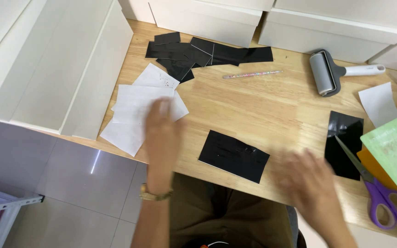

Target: Peeling black vinyl stickers from a backing sheet and preparing them on a wooden desk

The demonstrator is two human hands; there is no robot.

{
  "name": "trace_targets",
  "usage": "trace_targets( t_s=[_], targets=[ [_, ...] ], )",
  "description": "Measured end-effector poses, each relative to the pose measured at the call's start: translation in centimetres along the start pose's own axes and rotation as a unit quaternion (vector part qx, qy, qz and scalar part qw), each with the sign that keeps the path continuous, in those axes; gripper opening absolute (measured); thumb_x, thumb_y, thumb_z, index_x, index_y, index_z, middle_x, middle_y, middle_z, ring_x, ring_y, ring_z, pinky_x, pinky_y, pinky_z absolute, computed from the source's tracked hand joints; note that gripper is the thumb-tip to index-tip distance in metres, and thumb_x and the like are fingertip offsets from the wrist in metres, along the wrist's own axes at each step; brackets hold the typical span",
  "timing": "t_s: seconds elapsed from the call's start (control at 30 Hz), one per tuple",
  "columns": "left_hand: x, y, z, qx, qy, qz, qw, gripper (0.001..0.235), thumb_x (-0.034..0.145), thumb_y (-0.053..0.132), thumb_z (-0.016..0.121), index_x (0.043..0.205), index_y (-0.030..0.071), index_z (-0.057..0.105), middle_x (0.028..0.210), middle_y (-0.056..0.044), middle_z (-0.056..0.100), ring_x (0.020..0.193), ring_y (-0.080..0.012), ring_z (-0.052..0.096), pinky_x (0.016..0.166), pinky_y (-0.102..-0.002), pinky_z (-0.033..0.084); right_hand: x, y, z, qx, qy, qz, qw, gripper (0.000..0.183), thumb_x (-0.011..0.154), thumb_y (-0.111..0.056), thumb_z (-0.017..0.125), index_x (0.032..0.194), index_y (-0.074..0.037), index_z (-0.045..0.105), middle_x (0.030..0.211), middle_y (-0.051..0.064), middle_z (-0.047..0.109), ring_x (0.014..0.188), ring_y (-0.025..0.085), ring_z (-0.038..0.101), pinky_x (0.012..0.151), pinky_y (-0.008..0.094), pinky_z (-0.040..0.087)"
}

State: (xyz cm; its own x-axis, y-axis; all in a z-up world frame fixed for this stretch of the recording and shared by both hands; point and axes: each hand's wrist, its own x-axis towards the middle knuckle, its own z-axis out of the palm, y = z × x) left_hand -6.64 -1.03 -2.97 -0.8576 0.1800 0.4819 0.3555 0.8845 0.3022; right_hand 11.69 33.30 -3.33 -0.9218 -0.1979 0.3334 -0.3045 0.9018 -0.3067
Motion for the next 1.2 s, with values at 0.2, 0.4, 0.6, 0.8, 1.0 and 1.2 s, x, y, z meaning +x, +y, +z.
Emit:
trace_targets(
  t_s=[0.2, 0.4, 0.6, 0.8, 1.0, 1.2],
  targets=[
    [-1.6, -4.0, -3.1, -0.048, -0.047, -0.139, 0.988, 0.044, 0.083, 0.030, 0.084, 0.123, 0.014, 0.072, 0.144, -0.008, 0.063, 0.141, -0.0327, 0.051, 0.097, -0.051, 0.052, 2.7, -5.9, 0.5, -0.060, -0.044, -0.112, 0.991, 0.057, 0.093, -0.050, 0.060, 0.146, -0.029, 0.053, 0.157, 0.003, 0.048, 0.149, 0.030, 0.040, 0.125, 0.053, 0.023],
    [-0.4, -4.8, -4.2, -0.175, -0.035, -0.211, 0.961, 0.026, 0.091, 0.022, 0.076, 0.116, 0.017, 0.079, 0.125, -0.001, 0.074, 0.134, -0.0287, 0.058, 0.110, -0.038, 0.045, 1.9, -3.6, -0.9, -0.002, -0.055, -0.011, 0.998, 0.042, 0.092, -0.039, 0.063, 0.129, -0.018, 0.064, 0.156, 0.006, 0.050, 0.149, 0.030, 0.041, 0.125, 0.048, 0.026],
    [0.7, -6.0, -5.5, -0.248, 0.217, -0.177, 0.927, 0.017, 0.110, 0.002, 0.069, 0.094, -0.001, 0.074, 0.085, 0.005, 0.063, 0.083, -0.0089, 0.053, 0.074, -0.027, 0.049, 1.5, -3.6, -0.6, -0.024, -0.034, 0.011, 0.999, 0.043, 0.094, -0.036, 0.061, 0.132, -0.015, 0.061, 0.155, 0.009, 0.051, 0.148, 0.028, 0.044, 0.125, 0.047, 0.029],
    [1.9, -7.7, -5.1, -0.272, 0.210, -0.274, 0.898, 0.026, 0.115, 0.022, 0.054, 0.097, 0.008, 0.067, 0.081, 0.005, 0.055, 0.076, -0.0096, 0.046, 0.070, -0.025, 0.043, 1.6, -4.1, -0.6, -0.036, -0.021, 0.019, 0.999, 0.045, 0.093, -0.037, 0.063, 0.132, -0.016, 0.060, 0.153, 0.010, 0.052, 0.146, 0.029, 0.046, 0.124, 0.046, 0.031],
    [2.3, -6.7, -5.6, -0.281, 0.400, -0.265, 0.831, 0.022, 0.110, 0.021, 0.053, 0.093, 0.008, 0.057, 0.089, 0.002, 0.051, 0.088, -0.0131, 0.048, 0.086, -0.029, 0.044, 1.4, -4.0, -0.5, -0.035, -0.005, 0.025, 0.999, 0.044, 0.093, -0.036, 0.064, 0.132, -0.015, 0.060, 0.152, 0.011, 0.053, 0.144, 0.030, 0.048, 0.123, 0.047, 0.034],
    [3.3, -6.0, -5.1, -0.423, 0.291, -0.399, 0.760, 0.025, 0.108, 0.034, 0.053, 0.089, 0.018, 0.058, 0.080, 0.010, 0.050, 0.072, -0.0037, 0.043, 0.053, -0.023, 0.032, 3.6, -6.2, 0.6, 0.007, 0.003, -0.012, 1.000, 0.058, 0.092, -0.038, 0.067, 0.145, -0.017, 0.054, 0.159, 0.011, 0.045, 0.150, 0.033, 0.038, 0.125, 0.056, 0.024]
  ],
)
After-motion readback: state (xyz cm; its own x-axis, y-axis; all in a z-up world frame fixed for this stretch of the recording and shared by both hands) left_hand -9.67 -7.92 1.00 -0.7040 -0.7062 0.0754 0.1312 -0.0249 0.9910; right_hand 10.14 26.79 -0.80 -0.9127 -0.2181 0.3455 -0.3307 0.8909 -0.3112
